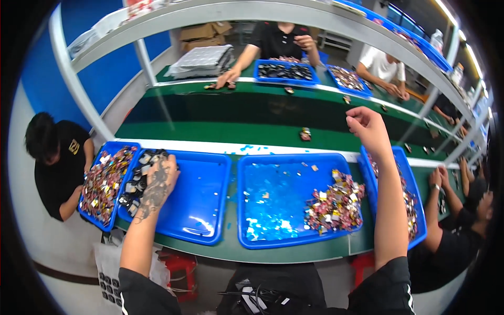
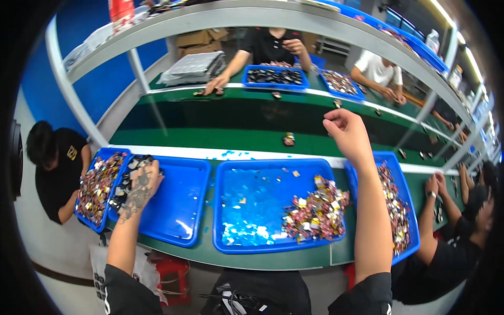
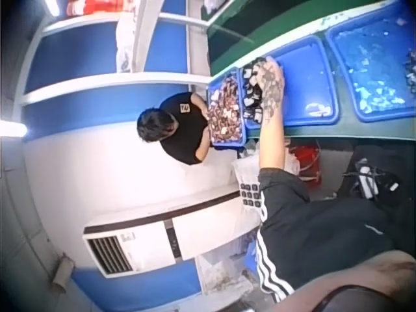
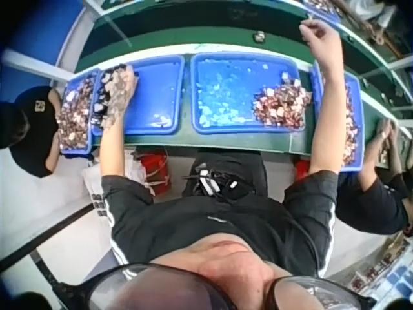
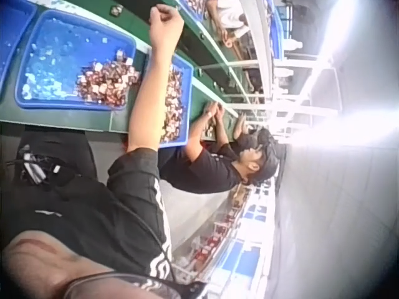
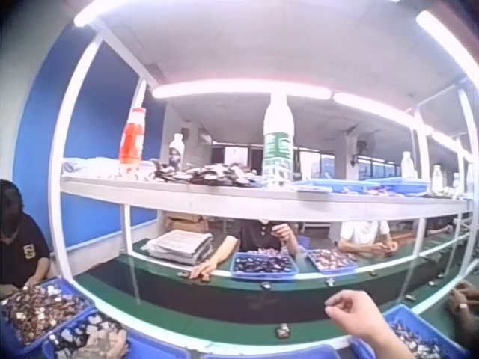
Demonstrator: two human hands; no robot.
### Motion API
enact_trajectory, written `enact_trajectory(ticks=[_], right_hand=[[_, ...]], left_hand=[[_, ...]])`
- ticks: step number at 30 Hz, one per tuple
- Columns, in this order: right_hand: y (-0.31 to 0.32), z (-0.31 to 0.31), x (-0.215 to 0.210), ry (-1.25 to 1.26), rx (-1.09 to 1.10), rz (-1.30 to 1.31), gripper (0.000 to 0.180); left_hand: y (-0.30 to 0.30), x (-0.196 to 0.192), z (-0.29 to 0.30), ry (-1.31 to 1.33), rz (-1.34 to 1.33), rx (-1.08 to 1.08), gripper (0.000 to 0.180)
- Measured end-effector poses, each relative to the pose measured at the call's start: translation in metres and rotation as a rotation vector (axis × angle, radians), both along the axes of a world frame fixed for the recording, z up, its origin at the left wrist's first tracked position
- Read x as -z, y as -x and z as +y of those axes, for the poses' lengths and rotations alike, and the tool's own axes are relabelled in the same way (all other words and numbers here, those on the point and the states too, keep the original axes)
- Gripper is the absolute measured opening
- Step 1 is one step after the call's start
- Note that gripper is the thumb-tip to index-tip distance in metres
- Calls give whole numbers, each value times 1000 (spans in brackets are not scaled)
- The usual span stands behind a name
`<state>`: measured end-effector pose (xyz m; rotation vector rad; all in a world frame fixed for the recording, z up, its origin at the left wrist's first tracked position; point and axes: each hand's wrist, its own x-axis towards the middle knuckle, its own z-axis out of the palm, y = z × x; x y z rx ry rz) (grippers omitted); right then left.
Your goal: Assembling small electronic components by attaching a yellow flexible piece to a black square base on a production line.
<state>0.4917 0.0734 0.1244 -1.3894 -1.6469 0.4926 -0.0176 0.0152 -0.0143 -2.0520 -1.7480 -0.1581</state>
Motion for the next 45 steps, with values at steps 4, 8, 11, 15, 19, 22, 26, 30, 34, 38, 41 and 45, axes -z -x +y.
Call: enact_trajectory(ticks=[4, 8, 11, 15, 19, 22, 26, 30, 34, 38, 41, 45], right_hand=[[-33, -32, 11, 33, -9, -536, 12], [-57, -47, 46, 344, -3, -856, 18], [-67, -69, 61, 393, -26, -841, 16], [-51, -98, 62, 320, 83, -864, 21], [-32, -121, 47, 105, 117, -462, 21], [-13, -124, 51, 92, 166, -175, 20], [-14, -112, 80, 224, 105, 10, 19], [-16, -108, 94, 240, 142, 62, 16], [-6, -116, 81, 421, -30, 605, 14], [25, -130, 78, 455, -83, 723, 13], [41, -135, 82, 438, -141, 822, 11], [50, -138, 87, 403, -213, 804, 12]], left_hand=[[-42, -41, 5, 110, -190, -13, 53], [-84, -51, 5, 414, -1610, 192, 32], [-147, -59, -7, 787, -2343, 377, 37], [-207, -64, -23, 1058, -2399, 514, 38], [-234, -69, -29, 1011, -2144, 568, 41], [-239, -55, -27, 954, -1940, 604, 36], [-244, -45, -29, 845, -1664, 654, 26], [-245, -43, -35, 605, -1416, 672, 24], [-248, -39, -45, 363, -1208, 714, 28], [-260, -39, -51, 303, -1240, 801, 37], [-264, -38, -51, 414, -1314, 713, 33], [-261, -24, -43, 718, -1493, 575, 29]])
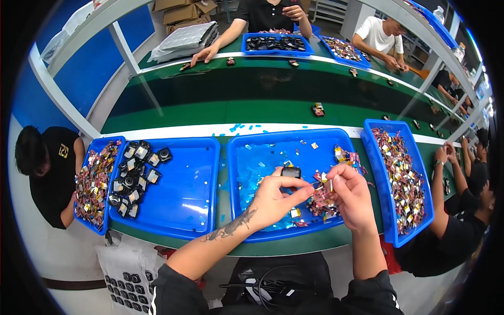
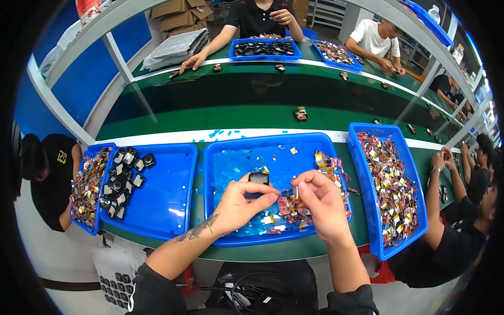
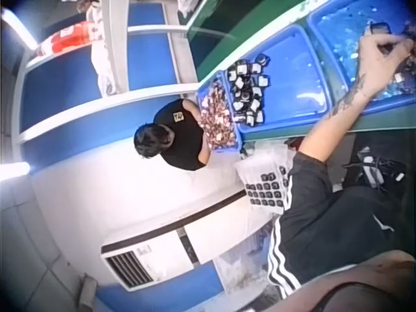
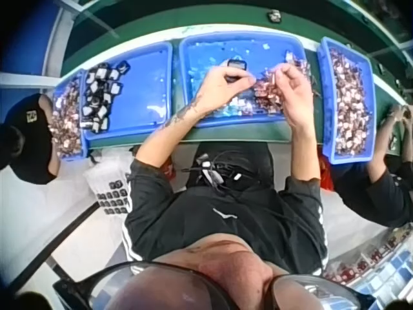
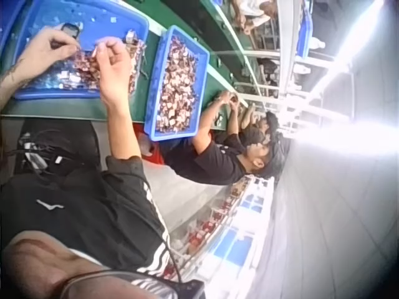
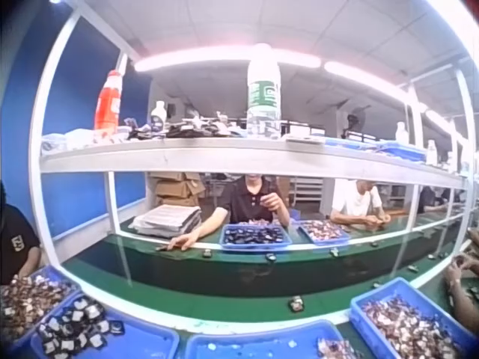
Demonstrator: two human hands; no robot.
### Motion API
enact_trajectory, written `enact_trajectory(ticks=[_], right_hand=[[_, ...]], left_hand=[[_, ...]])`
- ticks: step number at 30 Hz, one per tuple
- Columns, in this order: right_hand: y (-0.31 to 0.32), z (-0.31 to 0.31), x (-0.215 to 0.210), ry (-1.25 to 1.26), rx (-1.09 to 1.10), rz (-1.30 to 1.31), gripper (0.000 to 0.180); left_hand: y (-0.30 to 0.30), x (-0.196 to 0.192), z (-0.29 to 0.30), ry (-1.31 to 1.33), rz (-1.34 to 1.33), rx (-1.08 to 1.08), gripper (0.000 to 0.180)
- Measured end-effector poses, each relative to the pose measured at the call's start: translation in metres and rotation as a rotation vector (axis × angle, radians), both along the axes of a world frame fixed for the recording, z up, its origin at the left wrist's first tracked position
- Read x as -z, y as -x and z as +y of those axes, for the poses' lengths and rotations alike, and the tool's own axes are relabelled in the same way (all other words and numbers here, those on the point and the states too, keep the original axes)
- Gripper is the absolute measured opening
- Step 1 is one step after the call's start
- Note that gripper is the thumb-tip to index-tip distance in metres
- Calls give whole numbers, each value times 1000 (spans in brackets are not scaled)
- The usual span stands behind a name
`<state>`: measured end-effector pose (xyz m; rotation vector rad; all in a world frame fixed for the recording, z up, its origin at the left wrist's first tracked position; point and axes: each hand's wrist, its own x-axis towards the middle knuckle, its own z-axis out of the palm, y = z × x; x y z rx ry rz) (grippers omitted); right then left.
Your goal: Assembling small electronic components by attaching a yellow flexible piece to a black square base on a production line.
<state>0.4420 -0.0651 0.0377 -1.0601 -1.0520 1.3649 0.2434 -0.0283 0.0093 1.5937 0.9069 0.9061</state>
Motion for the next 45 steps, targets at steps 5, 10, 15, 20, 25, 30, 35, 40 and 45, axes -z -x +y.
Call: enact_trajectory(ticks=[5, 10, 15, 20, 25, 30, 35, 40, 45], right_hand=[[12, -13, -2, -350, 151, -359, 9], [21, -20, 2, -490, 157, -531, 9], [19, -21, 2, -385, 96, -528, 13], [25, -12, -5, -315, 132, -441, 11], [25, -11, -8, -190, 84, -384, 7], [27, -8, -4, -224, 32, -500, 7], [26, -9, -6, -314, 26, -540, 7], [26, -8, -6, -315, 28, -553, 7], [27, -7, -3, -369, 41, -581, 7]], left_hand=[[3, -8, 0, 299, -178, 35, 26], [5, 0, -3, 415, -404, 97, 18], [8, -1, -5, 237, -280, 127, 13], [7, -3, -8, -40, -79, 5, 12], [6, -10, -16, -171, -98, -2, 16], [6, -4, -17, -156, -69, -45, 16], [7, -4, -12, -165, -47, -27, 16], [11, -13, -14, -105, -50, 37, 18], [9, -7, -11, -33, 24, 32, 22]])
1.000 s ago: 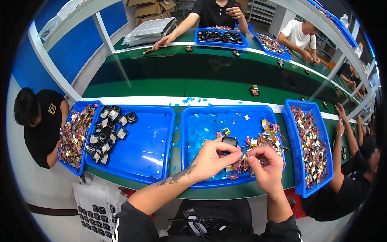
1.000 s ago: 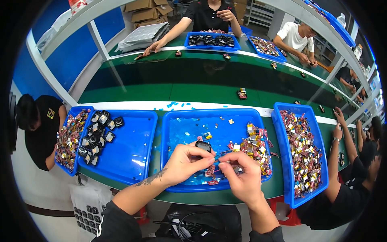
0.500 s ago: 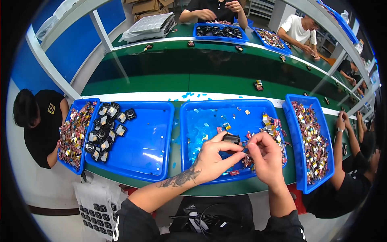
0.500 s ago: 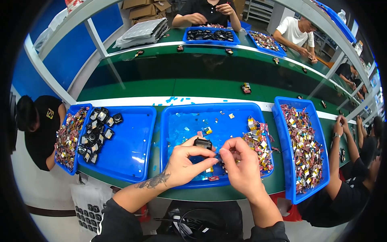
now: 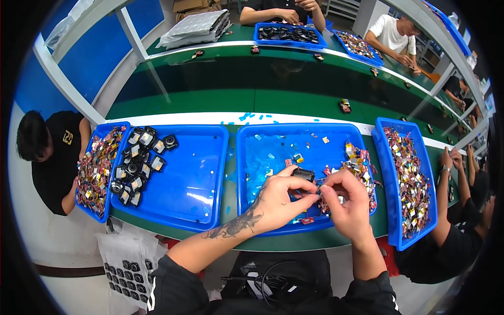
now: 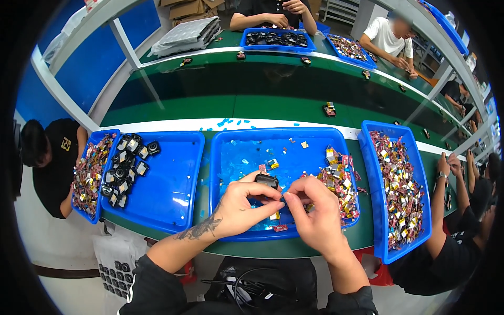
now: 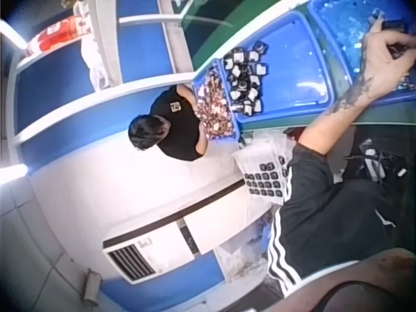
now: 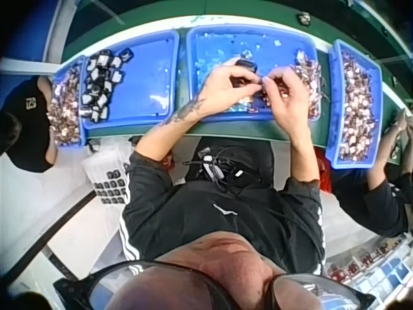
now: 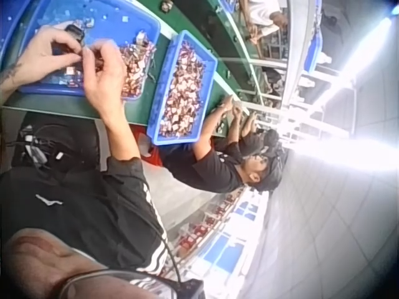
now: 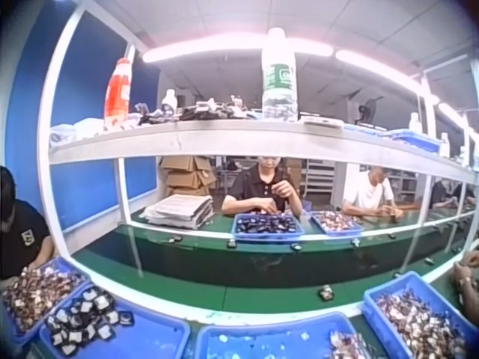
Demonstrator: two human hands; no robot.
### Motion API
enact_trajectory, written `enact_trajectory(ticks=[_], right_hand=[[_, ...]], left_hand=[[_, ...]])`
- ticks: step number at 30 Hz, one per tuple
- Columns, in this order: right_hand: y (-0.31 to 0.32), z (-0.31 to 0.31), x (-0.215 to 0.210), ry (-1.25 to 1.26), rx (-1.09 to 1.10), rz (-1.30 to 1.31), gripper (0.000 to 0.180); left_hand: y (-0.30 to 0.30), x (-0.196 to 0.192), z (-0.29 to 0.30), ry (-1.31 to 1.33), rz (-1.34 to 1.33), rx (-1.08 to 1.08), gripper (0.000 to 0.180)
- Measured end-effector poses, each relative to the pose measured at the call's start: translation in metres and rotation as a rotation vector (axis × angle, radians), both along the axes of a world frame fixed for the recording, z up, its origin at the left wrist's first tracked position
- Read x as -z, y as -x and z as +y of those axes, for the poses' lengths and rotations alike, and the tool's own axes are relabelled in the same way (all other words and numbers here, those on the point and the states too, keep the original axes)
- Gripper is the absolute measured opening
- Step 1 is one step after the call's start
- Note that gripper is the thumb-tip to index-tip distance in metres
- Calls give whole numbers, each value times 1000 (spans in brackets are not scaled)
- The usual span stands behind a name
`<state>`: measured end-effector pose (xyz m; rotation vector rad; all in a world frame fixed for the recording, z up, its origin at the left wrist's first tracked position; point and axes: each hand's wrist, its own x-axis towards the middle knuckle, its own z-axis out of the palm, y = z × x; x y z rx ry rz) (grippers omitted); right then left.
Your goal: Assembling small electronic components by attaching a yellow flexible piece to a black square base on a production line.
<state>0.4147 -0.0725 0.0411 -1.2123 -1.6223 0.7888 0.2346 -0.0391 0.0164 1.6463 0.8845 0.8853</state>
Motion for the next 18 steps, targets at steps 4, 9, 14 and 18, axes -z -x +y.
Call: enact_trajectory(ticks=[4, 9, 14, 18], right_hand=[[12, -4, 1, -468, 172, -534, 11], [8, -6, -4, -367, 148, -370, 11], [-23, 29, 7, -40, 173, -475, 25], [-6, 17, 5, 55, -86, 24, 19]], left_hand=[[-3, 8, 2, 230, -184, -26, 19], [0, 10, 9, 366, -299, -80, 19], [3, 6, 6, 358, -344, -40, 18], [5, 7, 7, 460, -428, 70, 17]])
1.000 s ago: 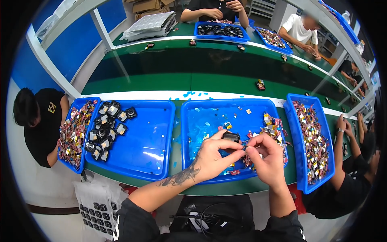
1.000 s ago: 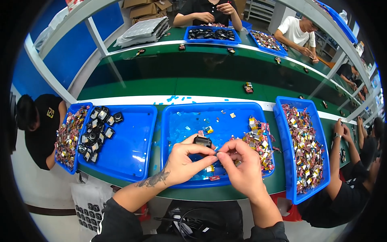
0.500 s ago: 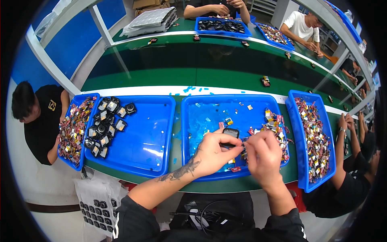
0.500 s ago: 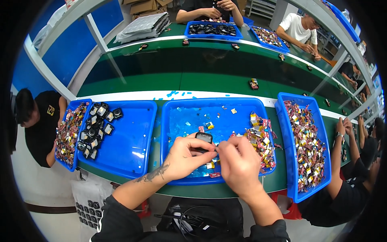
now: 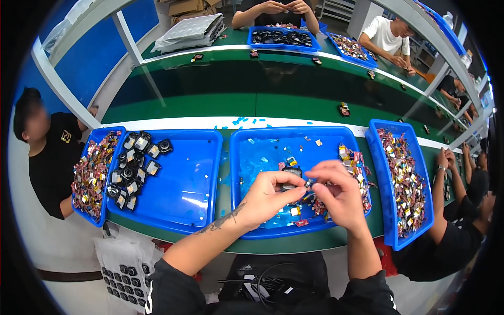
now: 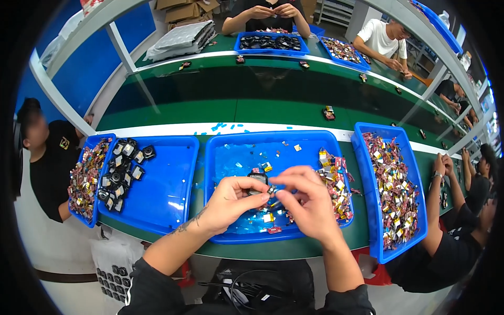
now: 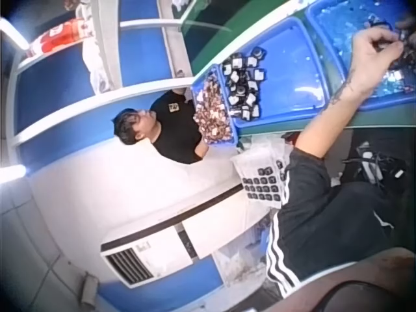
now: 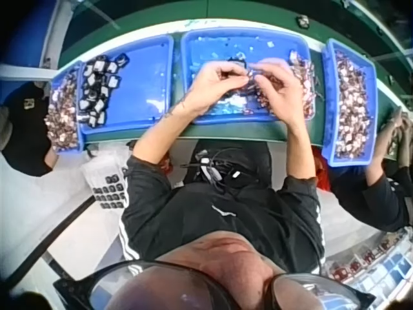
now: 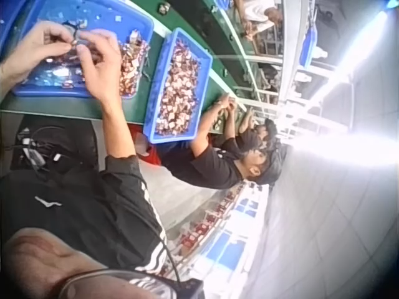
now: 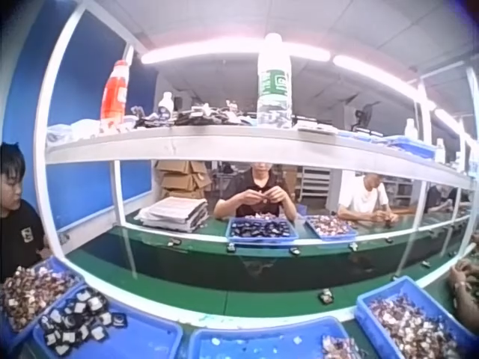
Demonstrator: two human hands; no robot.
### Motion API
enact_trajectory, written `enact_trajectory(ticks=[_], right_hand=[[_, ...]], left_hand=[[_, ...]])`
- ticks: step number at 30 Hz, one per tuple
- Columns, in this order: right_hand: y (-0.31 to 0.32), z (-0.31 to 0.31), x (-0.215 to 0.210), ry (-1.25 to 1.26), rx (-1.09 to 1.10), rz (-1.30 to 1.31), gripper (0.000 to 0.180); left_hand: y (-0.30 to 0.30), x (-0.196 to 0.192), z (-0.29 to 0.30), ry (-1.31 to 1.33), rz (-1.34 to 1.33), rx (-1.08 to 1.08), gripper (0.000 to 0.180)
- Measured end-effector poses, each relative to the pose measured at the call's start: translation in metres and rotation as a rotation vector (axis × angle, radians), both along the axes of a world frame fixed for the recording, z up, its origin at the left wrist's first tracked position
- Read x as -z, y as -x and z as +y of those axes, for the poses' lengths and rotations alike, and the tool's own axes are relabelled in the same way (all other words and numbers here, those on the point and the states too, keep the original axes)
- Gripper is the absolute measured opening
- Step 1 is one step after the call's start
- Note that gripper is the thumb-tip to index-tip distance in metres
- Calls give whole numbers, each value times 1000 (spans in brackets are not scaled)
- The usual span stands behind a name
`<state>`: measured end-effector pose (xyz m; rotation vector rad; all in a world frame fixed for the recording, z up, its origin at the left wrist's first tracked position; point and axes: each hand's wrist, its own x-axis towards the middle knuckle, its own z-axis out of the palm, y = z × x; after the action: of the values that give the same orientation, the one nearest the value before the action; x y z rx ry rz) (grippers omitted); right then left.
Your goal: Assembling small electronic components by attaching a yellow flexible piece to a black square base on a production line.
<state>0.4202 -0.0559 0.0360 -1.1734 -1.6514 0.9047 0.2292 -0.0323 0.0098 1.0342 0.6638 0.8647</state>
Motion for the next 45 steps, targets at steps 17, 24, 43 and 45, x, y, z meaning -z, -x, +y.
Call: enact_trajectory(ticks=[17, 24, 43, 45], right_hand=[[-1, -26, 11, -61, 28, 15, 13], [13, -27, 20, 288, 92, 750, 9], [7, -30, -16, 61, 151, 158, 10], [7, -29, -23, 27, 133, 39, 11]], left_hand=[[4, -27, -5, -688, 570, -42, 49], [0, -12, -10, -362, 62, -7, 53], [1, -2, -2, -103, -39, -12, 31], [0, -4, -4, -163, -14, 15, 32]])
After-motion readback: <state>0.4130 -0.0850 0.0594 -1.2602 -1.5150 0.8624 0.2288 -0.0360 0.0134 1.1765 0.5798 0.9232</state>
